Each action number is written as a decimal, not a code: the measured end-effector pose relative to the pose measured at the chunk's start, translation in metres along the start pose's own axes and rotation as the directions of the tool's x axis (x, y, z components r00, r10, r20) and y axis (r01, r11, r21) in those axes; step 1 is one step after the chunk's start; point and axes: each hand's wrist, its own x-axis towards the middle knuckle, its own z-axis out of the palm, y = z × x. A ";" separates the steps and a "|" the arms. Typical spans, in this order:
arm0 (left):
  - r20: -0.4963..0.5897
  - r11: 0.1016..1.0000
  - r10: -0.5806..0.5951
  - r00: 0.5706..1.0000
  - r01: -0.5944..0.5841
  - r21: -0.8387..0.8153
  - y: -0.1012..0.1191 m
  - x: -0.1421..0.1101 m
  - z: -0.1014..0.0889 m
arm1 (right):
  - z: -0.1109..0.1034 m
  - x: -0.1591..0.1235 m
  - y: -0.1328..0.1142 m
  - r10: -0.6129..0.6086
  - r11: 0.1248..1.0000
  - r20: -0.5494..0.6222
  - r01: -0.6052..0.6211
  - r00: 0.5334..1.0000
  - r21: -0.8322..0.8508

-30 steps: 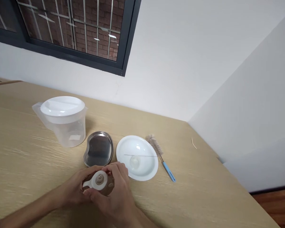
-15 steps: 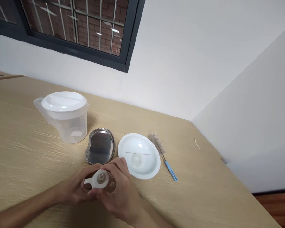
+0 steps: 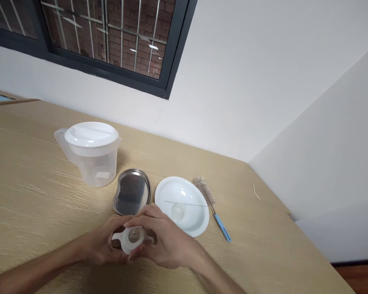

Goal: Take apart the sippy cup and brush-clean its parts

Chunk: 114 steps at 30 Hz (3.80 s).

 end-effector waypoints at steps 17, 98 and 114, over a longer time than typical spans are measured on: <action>-0.090 0.999 0.000 0.996 0.004 0.050 -0.005 -0.002 0.003 | 0.003 0.004 -0.045 -0.035 0.830 0.025 0.043 0.999 -0.556; 0.121 0.482 0.107 0.987 -0.158 0.862 0.129 0.120 0.013 | -0.090 -0.097 0.067 0.395 0.497 -0.690 0.491 0.607 0.716; 0.006 0.554 -0.056 0.998 0.026 0.832 0.091 0.189 -0.003 | -0.086 -0.093 0.067 0.475 0.529 -0.668 0.421 0.573 0.737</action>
